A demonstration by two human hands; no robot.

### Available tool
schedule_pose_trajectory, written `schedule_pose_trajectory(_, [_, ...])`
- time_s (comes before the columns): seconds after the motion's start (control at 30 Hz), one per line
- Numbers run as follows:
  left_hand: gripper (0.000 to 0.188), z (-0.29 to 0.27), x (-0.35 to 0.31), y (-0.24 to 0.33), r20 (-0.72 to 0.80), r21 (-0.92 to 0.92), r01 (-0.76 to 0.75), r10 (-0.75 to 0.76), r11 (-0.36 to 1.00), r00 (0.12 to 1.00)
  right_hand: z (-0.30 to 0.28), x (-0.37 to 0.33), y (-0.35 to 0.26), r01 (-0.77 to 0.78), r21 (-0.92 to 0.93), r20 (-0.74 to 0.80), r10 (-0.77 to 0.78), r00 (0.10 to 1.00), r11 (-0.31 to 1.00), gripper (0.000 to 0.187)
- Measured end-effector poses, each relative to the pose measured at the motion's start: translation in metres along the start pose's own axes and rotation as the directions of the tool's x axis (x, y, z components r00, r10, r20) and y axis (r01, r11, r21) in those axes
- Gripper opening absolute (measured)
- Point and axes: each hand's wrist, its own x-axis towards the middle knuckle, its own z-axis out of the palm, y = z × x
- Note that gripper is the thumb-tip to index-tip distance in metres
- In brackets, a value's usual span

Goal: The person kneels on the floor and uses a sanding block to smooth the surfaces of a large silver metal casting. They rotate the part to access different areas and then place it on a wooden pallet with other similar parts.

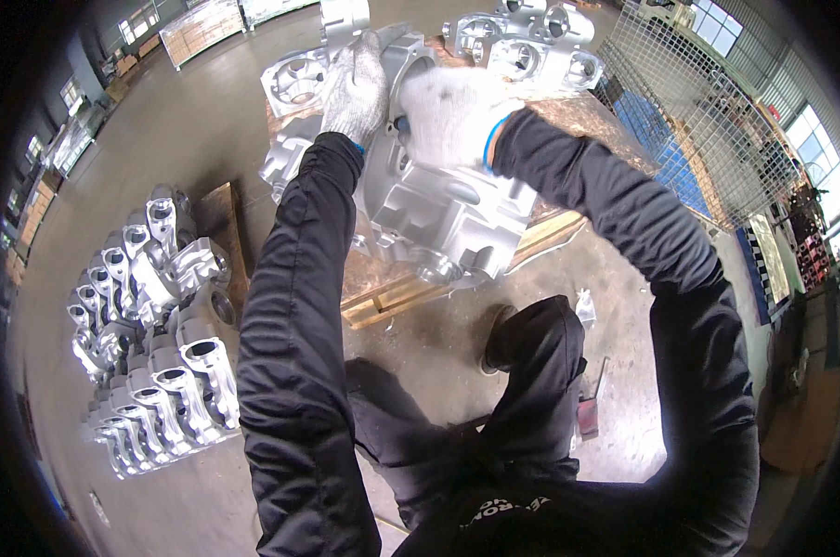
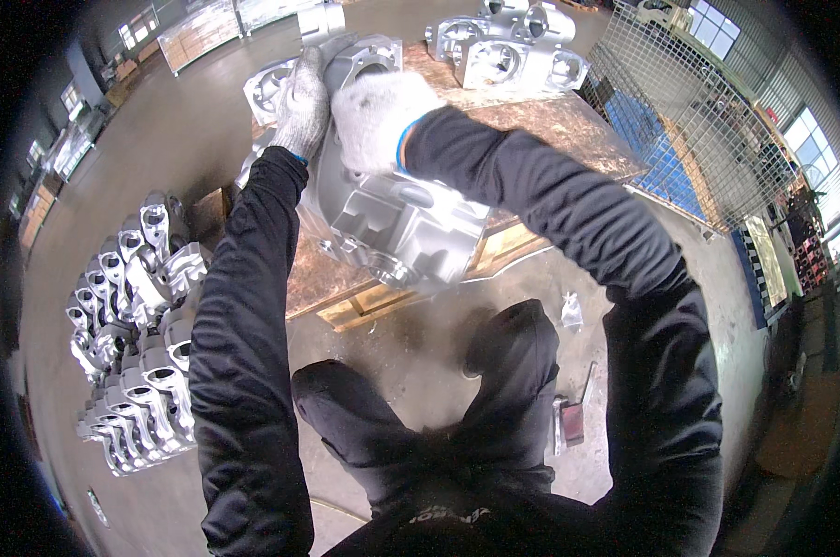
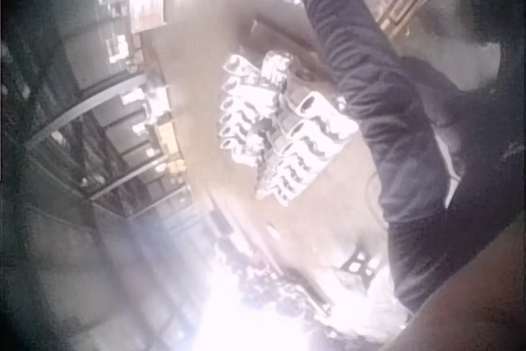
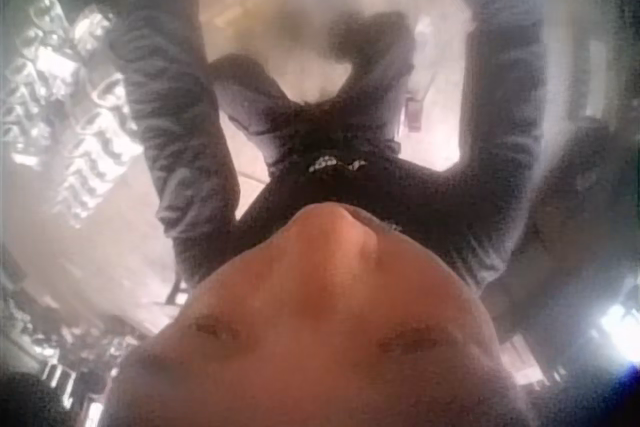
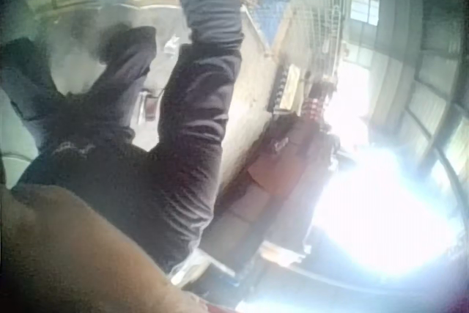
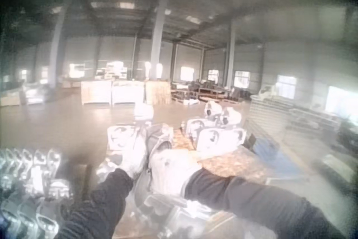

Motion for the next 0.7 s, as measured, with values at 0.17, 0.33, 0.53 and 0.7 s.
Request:
schedule_pose_trajectory(0.17, [0.061,-0.006,0.003,-0.026,-0.042,0.164,0.152,-0.147,0.975,0.988,-0.049,0.022,0.02,0.023,-0.041,0.015,-0.022,1.0,0.999,0.033])
schedule_pose_trajectory(0.33, [0.051,-0.006,-0.005,0.017,-0.052,0.129,-0.083,0.09,0.988,0.995,-0.047,0.046,0.102,0.121,0.181,0.034,-0.129,0.991,0.976,0.037])
schedule_pose_trajectory(0.53, [0.054,0.003,0.002,0.0,0.049,-0.174,0.045,-0.037,0.984,0.998,0.02,0.064,0.187,0.239,-0.164,-0.077,-0.254,0.964,0.957,0.036])
schedule_pose_trajectory(0.7, [0.058,0.002,-0.011,0.038,0.109,-0.569,0.294,-0.283,0.768,0.953,0.054,0.037,0.148,-0.216,0.59,0.006,0.264,0.965,0.778,0.031])
